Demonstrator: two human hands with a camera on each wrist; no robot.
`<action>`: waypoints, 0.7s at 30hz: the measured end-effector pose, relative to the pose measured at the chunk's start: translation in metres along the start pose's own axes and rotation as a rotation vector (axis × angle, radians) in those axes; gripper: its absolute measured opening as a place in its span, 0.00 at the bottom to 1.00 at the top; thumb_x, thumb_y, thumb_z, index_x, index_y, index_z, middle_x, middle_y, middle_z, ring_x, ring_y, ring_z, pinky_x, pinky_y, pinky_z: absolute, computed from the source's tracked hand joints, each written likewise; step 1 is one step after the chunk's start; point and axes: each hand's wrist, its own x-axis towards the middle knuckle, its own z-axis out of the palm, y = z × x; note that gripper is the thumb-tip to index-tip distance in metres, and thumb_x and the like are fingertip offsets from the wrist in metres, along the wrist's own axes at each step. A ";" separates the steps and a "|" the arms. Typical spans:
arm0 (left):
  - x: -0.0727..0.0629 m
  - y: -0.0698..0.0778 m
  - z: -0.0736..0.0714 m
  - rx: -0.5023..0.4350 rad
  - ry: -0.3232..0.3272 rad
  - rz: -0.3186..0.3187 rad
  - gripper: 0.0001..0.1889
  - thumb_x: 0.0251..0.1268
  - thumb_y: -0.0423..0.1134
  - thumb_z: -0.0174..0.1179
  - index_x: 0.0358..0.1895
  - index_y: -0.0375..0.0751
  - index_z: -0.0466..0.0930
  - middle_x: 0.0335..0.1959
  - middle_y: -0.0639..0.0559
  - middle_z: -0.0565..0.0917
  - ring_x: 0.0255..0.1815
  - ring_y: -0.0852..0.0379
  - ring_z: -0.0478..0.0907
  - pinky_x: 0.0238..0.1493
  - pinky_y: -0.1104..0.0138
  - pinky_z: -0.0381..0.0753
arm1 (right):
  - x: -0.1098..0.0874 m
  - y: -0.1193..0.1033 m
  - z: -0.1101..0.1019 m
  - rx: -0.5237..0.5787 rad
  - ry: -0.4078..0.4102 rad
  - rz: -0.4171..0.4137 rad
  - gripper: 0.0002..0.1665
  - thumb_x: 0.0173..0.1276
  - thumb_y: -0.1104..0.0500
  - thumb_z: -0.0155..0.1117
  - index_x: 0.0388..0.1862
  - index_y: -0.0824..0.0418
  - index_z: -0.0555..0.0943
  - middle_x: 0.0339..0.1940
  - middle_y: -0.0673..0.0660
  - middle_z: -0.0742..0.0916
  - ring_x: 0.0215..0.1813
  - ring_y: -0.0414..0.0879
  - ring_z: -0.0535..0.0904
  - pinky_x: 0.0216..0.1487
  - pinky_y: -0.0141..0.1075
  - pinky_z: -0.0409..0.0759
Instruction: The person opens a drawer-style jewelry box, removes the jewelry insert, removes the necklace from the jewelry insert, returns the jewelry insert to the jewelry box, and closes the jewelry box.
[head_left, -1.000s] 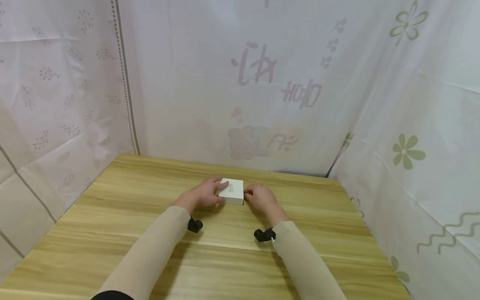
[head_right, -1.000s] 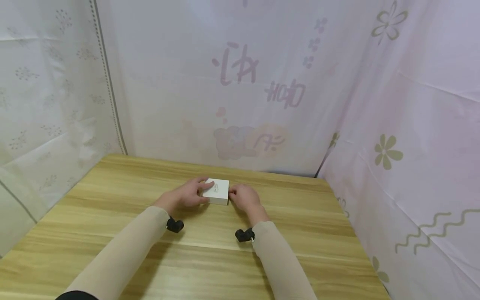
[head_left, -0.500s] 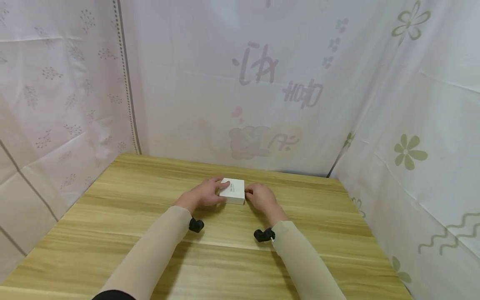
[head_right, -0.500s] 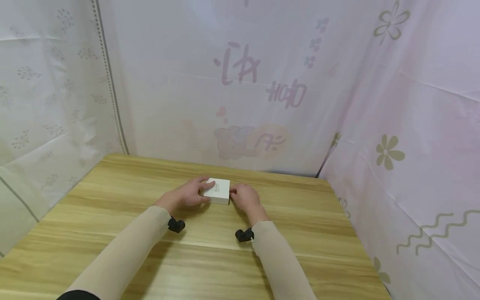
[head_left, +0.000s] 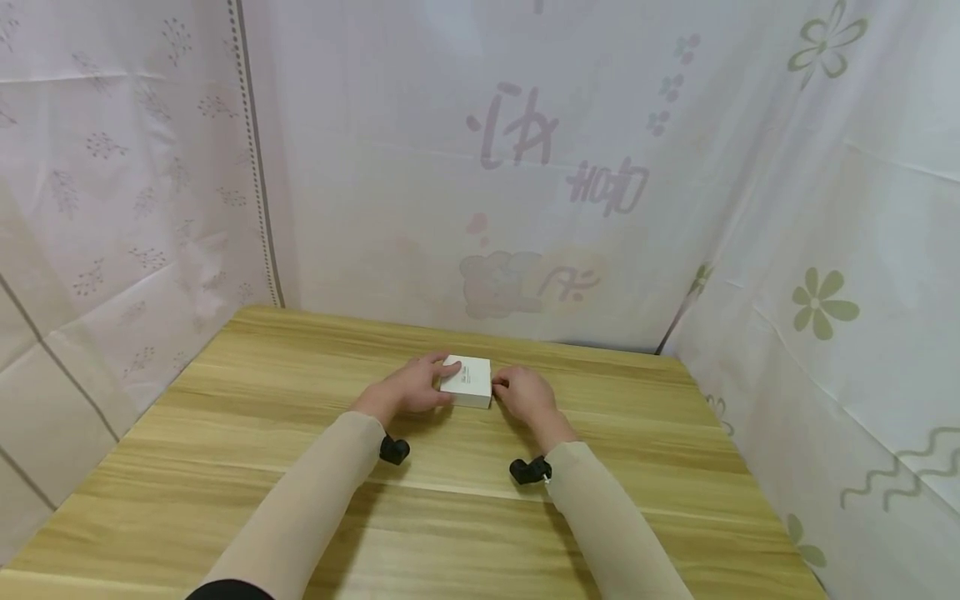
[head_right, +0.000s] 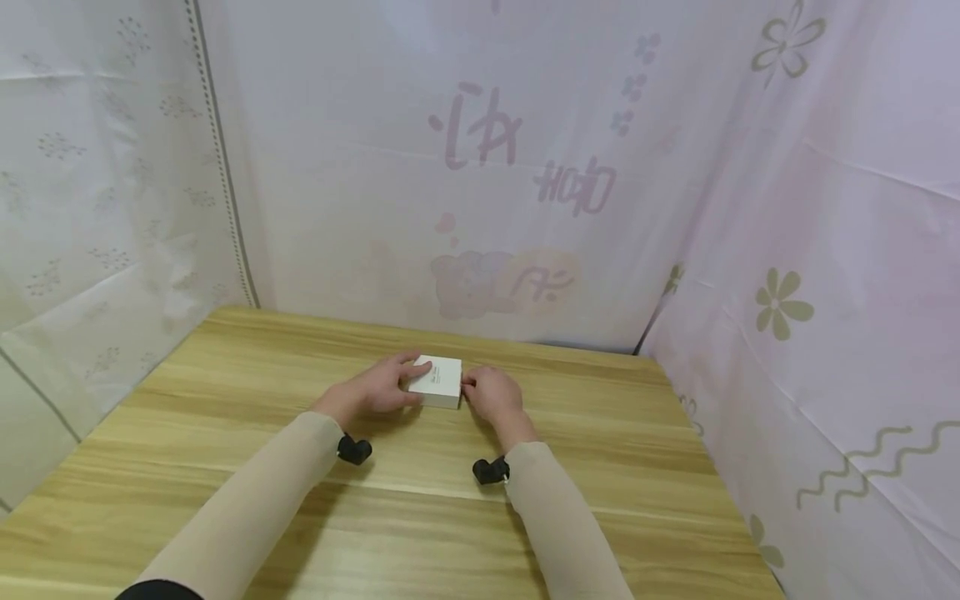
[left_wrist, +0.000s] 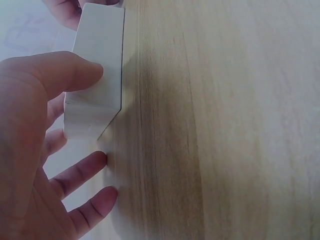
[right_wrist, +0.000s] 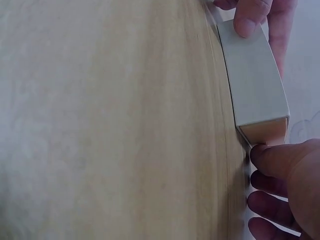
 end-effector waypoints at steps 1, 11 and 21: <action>0.000 0.000 0.000 0.003 0.000 0.001 0.39 0.79 0.52 0.67 0.88 0.58 0.62 0.93 0.48 0.54 0.88 0.23 0.52 0.86 0.36 0.59 | 0.000 0.000 0.000 -0.005 0.000 0.003 0.09 0.83 0.53 0.68 0.50 0.47 0.94 0.55 0.51 0.94 0.57 0.53 0.90 0.60 0.53 0.87; -0.004 0.002 -0.001 -0.013 0.003 -0.002 0.39 0.79 0.52 0.66 0.88 0.57 0.62 0.93 0.48 0.54 0.89 0.23 0.52 0.86 0.35 0.58 | -0.001 0.003 0.001 0.000 0.016 0.012 0.08 0.82 0.53 0.69 0.46 0.47 0.94 0.52 0.51 0.94 0.55 0.52 0.90 0.59 0.53 0.87; -0.002 0.001 -0.001 -0.015 0.004 -0.006 0.39 0.79 0.52 0.66 0.88 0.59 0.62 0.93 0.48 0.53 0.89 0.23 0.50 0.86 0.35 0.58 | -0.001 0.008 -0.001 0.000 0.013 0.007 0.08 0.82 0.53 0.69 0.50 0.46 0.94 0.56 0.51 0.94 0.60 0.54 0.90 0.60 0.54 0.87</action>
